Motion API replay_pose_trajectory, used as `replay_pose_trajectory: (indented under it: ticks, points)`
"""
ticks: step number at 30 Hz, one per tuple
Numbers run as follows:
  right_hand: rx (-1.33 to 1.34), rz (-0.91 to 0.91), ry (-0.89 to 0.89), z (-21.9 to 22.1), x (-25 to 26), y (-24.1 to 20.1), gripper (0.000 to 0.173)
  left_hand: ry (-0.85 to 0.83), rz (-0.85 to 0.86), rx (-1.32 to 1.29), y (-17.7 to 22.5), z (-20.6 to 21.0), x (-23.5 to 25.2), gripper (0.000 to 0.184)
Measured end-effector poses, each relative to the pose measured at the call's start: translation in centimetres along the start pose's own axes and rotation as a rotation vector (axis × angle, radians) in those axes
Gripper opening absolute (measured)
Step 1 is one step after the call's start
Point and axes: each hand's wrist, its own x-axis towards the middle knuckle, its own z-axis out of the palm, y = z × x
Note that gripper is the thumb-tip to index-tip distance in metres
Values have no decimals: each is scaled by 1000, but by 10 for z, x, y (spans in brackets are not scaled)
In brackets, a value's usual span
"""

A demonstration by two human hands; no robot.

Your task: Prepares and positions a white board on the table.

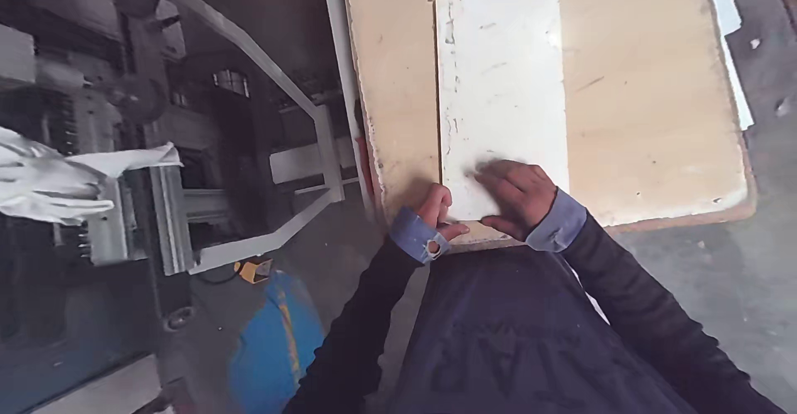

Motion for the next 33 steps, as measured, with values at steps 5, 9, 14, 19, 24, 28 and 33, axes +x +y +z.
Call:
replay_pose_trajectory:
  ticks: [5, 9, 14, 19, 24, 28, 33]
  points:
    - [30, -67, -24, -7, -5, 4, 66, 125, -31, 34, 4, 2, -9, 45]
    - [38, -87, -20, -10, -6, 9, 67, 305, 10, 70, -10, -15, -20, 36]
    - [45, -25, -9, -2, -8, -6, 60, 326, 21, 15, -6, -18, -29, 29]
    - [100, 70, 162, 19, 2, -39, 35, 450, 21, 17, -32, -27, -49, 33]
    - [35, 49, 199, 43, 14, -49, 26, 601, -386, 67, -49, -51, -86, 27]
    - [-55, -20, 240, 54, 16, -44, 19, 643, -651, 48, -71, -52, -104, 45]
    - [-90, -42, 254, 53, 16, -45, 18, 368, -832, 136, -97, -46, -133, 55]
